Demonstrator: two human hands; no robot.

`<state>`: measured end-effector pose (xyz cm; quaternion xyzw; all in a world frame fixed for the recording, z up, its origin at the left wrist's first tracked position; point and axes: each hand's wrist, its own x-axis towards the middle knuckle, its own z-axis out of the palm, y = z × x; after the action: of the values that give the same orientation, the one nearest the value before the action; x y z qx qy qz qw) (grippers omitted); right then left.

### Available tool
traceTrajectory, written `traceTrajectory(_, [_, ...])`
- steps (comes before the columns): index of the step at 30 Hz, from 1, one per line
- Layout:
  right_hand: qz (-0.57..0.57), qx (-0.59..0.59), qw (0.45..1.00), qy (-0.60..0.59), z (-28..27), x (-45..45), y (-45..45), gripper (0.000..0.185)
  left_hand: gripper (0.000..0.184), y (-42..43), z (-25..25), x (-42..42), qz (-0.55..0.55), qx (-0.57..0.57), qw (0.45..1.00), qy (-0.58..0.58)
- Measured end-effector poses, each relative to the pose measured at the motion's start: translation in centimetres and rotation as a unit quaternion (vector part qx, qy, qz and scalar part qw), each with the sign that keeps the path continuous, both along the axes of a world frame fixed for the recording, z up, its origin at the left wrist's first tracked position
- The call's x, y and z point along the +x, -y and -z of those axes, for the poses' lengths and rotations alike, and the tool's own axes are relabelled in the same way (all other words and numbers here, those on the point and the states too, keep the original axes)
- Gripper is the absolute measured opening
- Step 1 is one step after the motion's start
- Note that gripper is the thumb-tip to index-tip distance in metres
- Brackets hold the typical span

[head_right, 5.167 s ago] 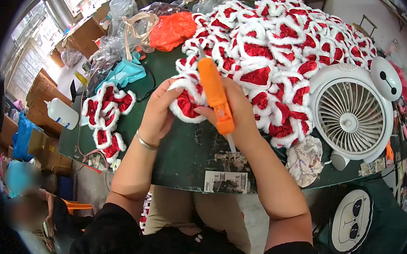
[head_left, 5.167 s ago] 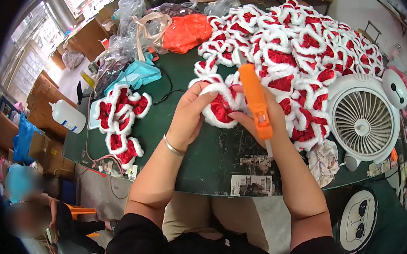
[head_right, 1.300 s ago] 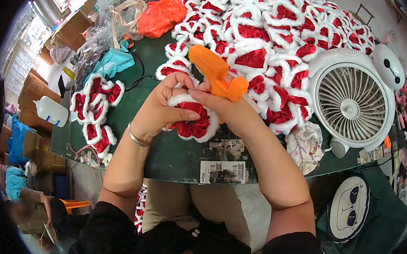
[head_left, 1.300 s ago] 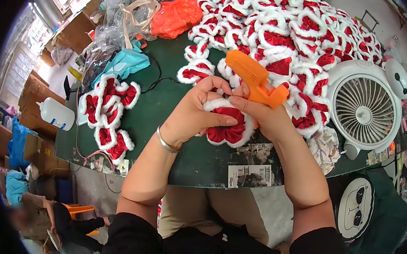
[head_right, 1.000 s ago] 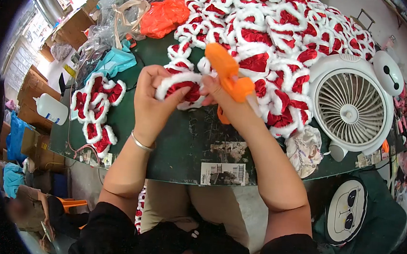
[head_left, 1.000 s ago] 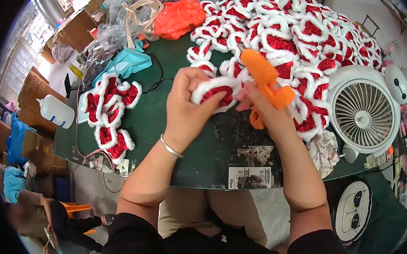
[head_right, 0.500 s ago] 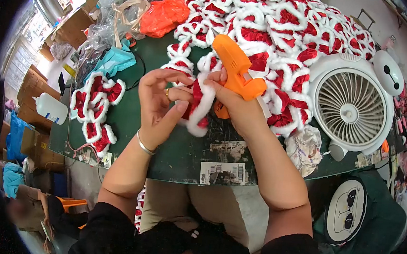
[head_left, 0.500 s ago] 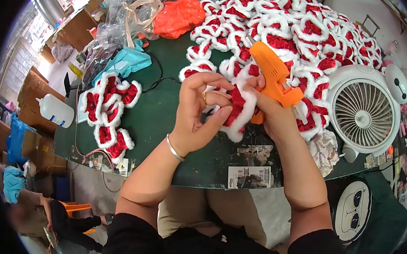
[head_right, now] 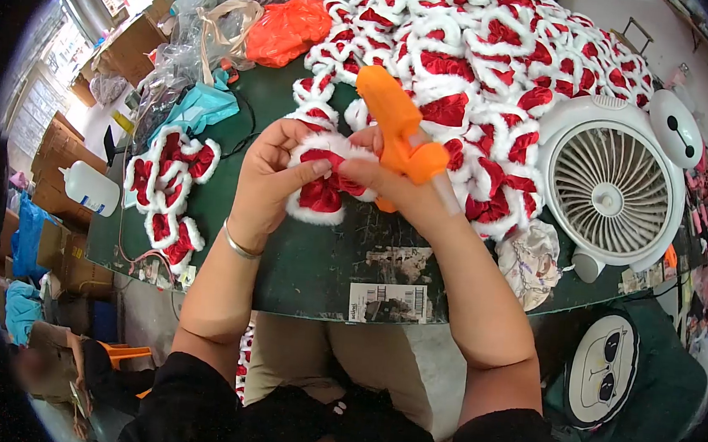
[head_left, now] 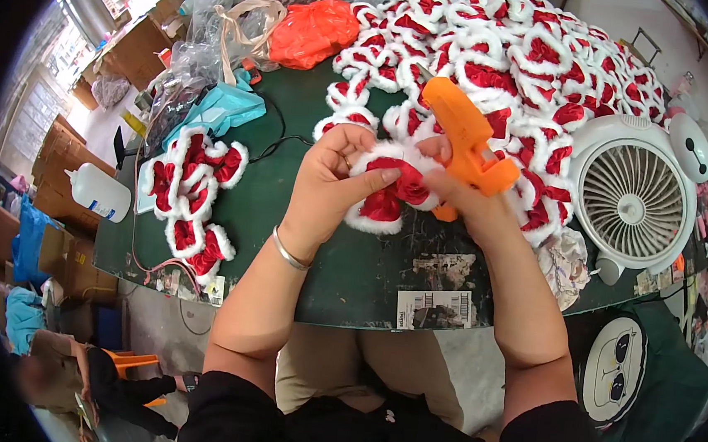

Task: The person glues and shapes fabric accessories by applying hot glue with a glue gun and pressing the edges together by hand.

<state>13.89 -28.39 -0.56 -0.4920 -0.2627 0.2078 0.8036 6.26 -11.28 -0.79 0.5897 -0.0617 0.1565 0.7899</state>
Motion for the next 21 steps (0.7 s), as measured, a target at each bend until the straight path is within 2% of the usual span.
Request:
traceTrajectory(2, [0.049,-0.181,0.972,0.138,-0.3,-0.2,0.1,0.042,0.029,0.2,-0.1,0.0,-0.003,0.002,1.000,-0.008])
traceTrajectory(3, [0.087,-0.197,0.961,0.173,0.7,0.2,-0.1,0.046,0.029,0.3,0.0,0.1,0.001,-0.008,1.000,-0.021])
traceTrajectory(5, [0.087,-0.190,0.958,0.197,0.7,0.3,0.1,0.044,0.029,0.3,0.1,0.1,0.004,-0.019,0.999,-0.035])
traceTrajectory(7, [0.090,-0.183,0.953,0.222,0.4,0.5,0.4,0.042,0.029,0.1,-0.2,0.0,0.127,-0.107,0.986,-0.014])
traceTrajectory(9, [0.089,-0.180,0.944,0.260,0.0,0.6,0.7,0.041,0.029,0.0,-1.2,-0.6,0.145,-0.114,0.983,-0.022])
traceTrajectory(13, [0.047,-0.158,0.955,0.246,-0.1,0.9,1.3,0.036,0.028,-0.5,-1.6,-0.9,0.148,-0.080,0.986,-0.002])
traceTrajectory(15, [-0.028,-0.041,0.991,0.122,-0.1,1.0,1.3,0.035,0.025,-0.7,-1.5,-1.1,0.144,-0.049,0.988,-0.002])
traceTrajectory(17, [-0.034,-0.035,0.993,0.111,-0.1,1.1,1.5,0.035,0.022,-0.6,-1.6,-1.1,0.139,-0.018,0.990,-0.001])
traceTrajectory(19, [-0.040,-0.028,0.994,0.100,0.1,1.3,1.5,0.035,0.015,-0.4,-1.7,-0.8,0.063,0.127,0.990,0.023])
traceTrajectory(21, [-0.031,-0.025,0.993,0.111,0.7,1.8,1.3,0.035,0.013,-0.6,-1.0,-0.5,0.060,0.146,0.987,0.029])
